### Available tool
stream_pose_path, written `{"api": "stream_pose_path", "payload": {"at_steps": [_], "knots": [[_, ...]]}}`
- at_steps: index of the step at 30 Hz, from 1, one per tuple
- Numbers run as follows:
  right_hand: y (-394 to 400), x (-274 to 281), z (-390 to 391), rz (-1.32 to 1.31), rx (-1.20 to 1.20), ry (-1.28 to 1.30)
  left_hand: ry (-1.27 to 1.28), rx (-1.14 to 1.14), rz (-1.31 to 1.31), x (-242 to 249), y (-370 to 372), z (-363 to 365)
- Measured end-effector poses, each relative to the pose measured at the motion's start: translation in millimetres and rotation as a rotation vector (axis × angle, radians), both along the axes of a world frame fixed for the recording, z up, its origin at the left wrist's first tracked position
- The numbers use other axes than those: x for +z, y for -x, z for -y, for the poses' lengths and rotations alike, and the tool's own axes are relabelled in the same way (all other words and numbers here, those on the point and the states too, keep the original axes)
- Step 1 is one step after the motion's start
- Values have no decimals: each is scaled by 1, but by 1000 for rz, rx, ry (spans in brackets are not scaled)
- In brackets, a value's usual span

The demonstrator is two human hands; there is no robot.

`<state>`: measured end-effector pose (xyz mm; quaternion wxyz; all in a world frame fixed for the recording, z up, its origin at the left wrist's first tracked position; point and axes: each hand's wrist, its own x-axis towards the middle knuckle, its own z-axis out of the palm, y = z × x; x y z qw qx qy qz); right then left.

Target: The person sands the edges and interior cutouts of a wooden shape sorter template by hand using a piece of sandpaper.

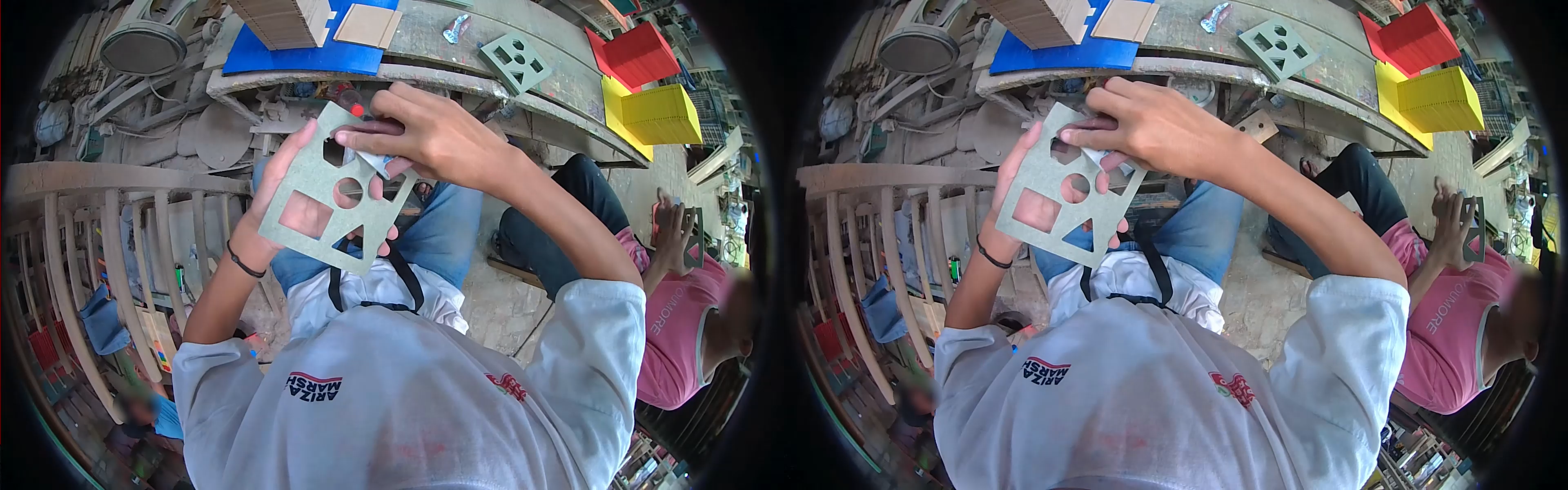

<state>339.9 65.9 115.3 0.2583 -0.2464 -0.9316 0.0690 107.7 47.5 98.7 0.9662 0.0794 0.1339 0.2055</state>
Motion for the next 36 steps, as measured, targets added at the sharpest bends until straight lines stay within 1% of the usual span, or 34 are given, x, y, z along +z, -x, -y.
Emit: {"api": "stream_pose_path", "payload": {"at_steps": [3,6,9,11,12,14,15,17,18,19,21,22,23,25,26,27,29,30,31,33,34,35,36], "knots": [[2,1,-1,-12,34,-16,24,-29,-18,5,0,1],[3,-1,-5,-6,54,2,-33,-16,43,2,1,3],[8,-5,3,-21,43,67,-41,50,13,-2,6,6],[13,-11,8,-94,-8,135,-170,124,-151,-4,8,5],[16,-14,13,-96,-9,134,-171,123,-153,-4,8,6],[27,-18,24,-260,-110,248,-405,300,-338,-5,6,6],[32,-21,29,-261,-115,246,-407,295,-337,-8,5,6],[46,-24,38,-432,-213,392,-466,482,-486,-14,3,6],[53,-22,42,-531,-227,444,-515,524,-529,-10,-4,9],[59,-24,43,-534,-234,443,-517,516,-529,-11,-4,8],[71,-29,45,-743,-250,379,-748,505,-597,-17,-3,10],[70,-24,49,-743,-226,523,-824,549,-715,-18,-7,12],[73,-22,52,-750,-226,521,-829,545,-719,-24,-6,9],[80,-14,59,-882,-283,800,-1086,642,-694,-32,-8,0],[84,-6,66,-1014,-303,1017,-1189,786,-822,-34,-12,1],[84,4,71,-1016,-304,1014,-1192,785,-820,-29,-10,-1],[79,21,78,-1182,-182,1554,-1536,794,-919,-22,2,-4],[74,29,78,-1179,-116,1578,-1642,799,-1006,-19,9,-7],[76,37,79,-1179,-112,1579,-1642,799,-1009,-17,12,-11],[81,49,87,-1572,48,1871,-1832,836,-992,-13,17,-15],[81,51,89,-1581,21,1900,-1836,841,-994,-8,21,-17],[79,52,90,-1576,23,1901,-1962,768,-1080,-3,25,-16],[77,53,90,-1697,114,1971,-2084,689,-1166,0,28,-17]]}}
